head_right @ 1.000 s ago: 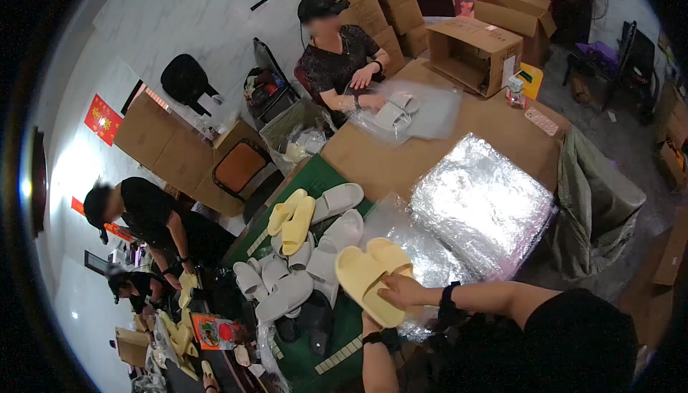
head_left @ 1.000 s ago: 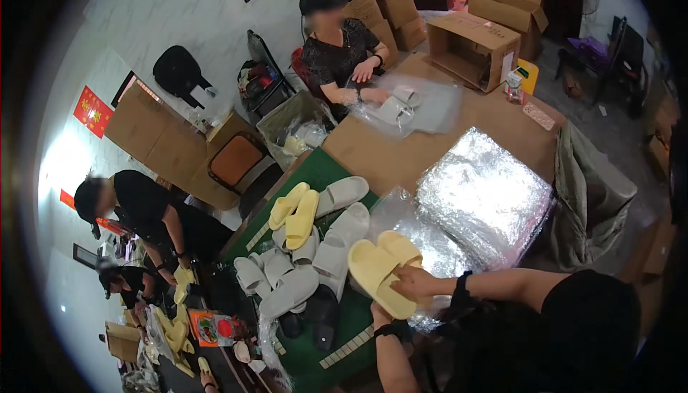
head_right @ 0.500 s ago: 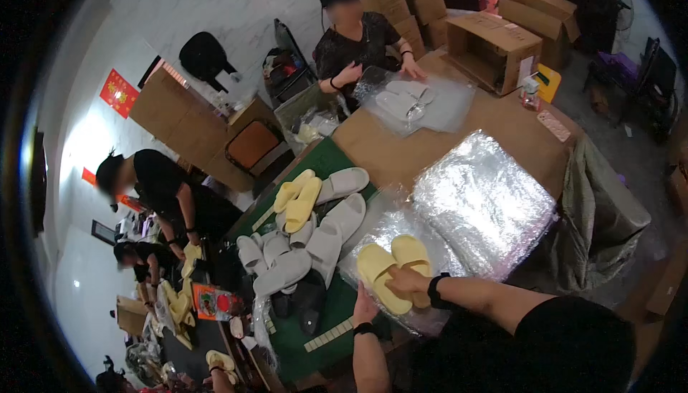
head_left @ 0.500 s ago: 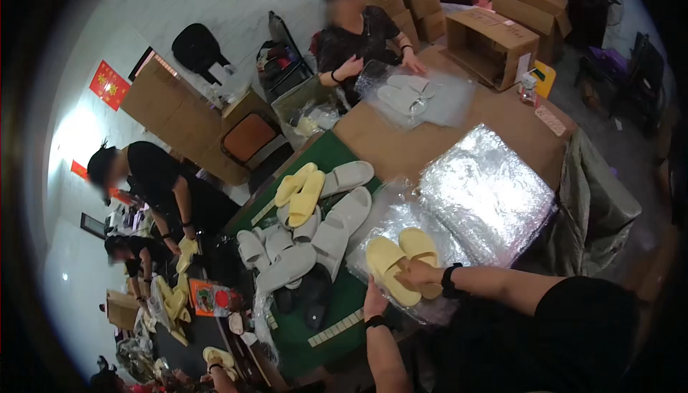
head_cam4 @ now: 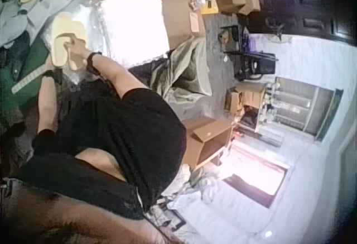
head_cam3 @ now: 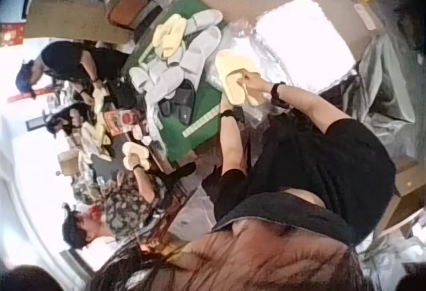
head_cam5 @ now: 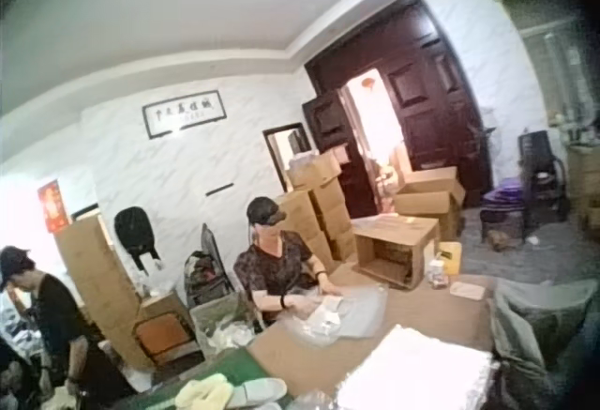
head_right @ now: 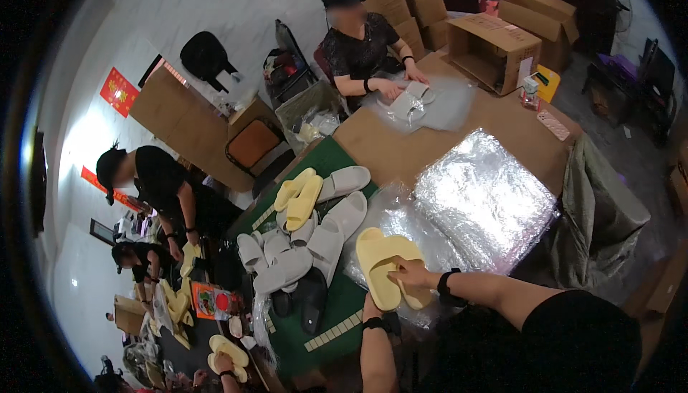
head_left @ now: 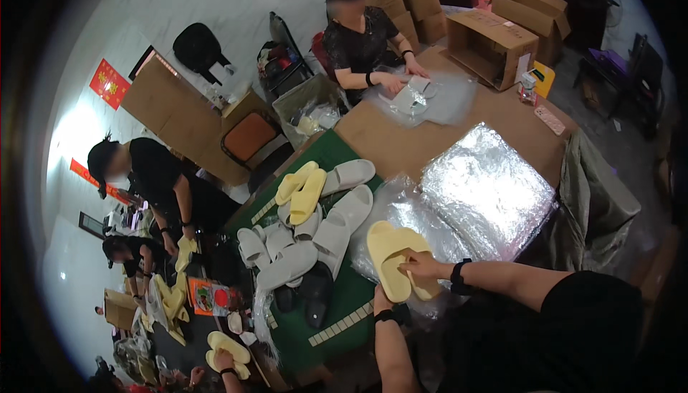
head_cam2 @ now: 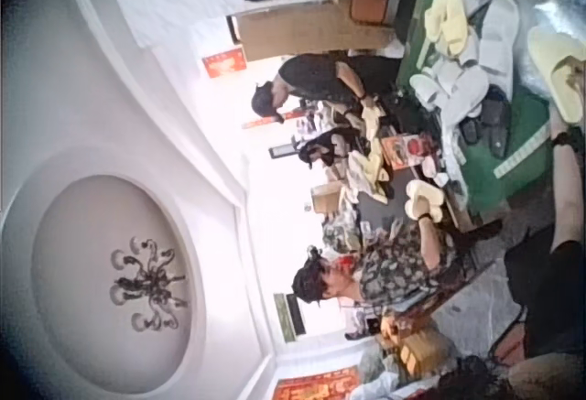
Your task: The recorder is packing various pairs of slippers and shoes into plastic bags and placing them into a larger shipping bag or box, working at a table with other people performing similar packing tasks.
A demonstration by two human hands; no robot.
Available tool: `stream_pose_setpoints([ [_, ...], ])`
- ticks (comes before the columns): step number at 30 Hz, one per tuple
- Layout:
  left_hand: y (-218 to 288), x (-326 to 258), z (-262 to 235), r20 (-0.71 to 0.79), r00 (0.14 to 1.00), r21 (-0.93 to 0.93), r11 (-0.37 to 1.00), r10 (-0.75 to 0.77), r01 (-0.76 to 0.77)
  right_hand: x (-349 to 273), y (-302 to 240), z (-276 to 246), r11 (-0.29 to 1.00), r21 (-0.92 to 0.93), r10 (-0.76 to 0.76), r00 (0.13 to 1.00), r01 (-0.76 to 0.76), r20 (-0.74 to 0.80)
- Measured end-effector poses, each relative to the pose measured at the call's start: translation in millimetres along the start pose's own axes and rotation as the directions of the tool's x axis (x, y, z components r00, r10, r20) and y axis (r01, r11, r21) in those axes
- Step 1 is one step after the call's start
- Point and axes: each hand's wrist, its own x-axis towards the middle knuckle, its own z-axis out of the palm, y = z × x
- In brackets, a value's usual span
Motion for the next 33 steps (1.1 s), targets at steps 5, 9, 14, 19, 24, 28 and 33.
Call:
stream_pose_setpoints([
  [5, 78.7, 8.1, 39.6, 0.243, 0.909, -0.71, 0.577, -0.338, 0.404, -41.5, -56.6, -23.1, 0.964, 0.204, -0.136, 0.977, 0.168, -0.165],
  [9, 75.2, 17.8, 26.2, 0.075, 0.887, -0.57, 0.71, -0.455, 0.413, -68.0, -89.9, -55.2, 0.924, 0.178, -0.291, 0.923, 0.339, -0.252],
  [14, 83.3, 28.6, 15.3, -0.114, 0.759, -0.211, 0.762, -0.641, 0.612, -97.8, -67.4, -126.1, 0.902, 0.248, -0.168, 0.815, 0.355, -0.554],
  [19, 85.6, 13.2, 23.8, -0.212, 0.977, 0.278, 0.959, 0.013, 0.048, -118.1, -57.9, -211.9, 0.813, 0.342, -0.095, 0.687, 0.471, -0.72],
  [24, 147.3, 10.6, 51.4, -0.372, 0.796, -0.374, 0.862, -0.477, 0.342, -121.8, 20.0, -258.4, 0.987, 0.032, -0.066, 0.577, 0.159, -0.814],
  [28, 228.2, -22.8, 55.1, -0.521, 0.826, -0.141, 0.976, -0.214, 0.164, -100.0, 94.5, -269.3, 0.996, 0.084, 0.029, 0.744, 0.036, -0.667],
  [33, 362.1, -57.3, 101.3, -0.598, 0.801, -0.068, 0.995, 0.013, -0.067, -94.6, 68.2, -281.0, 0.926, 0.278, -0.012, 0.758, 0.254, -0.652],
])
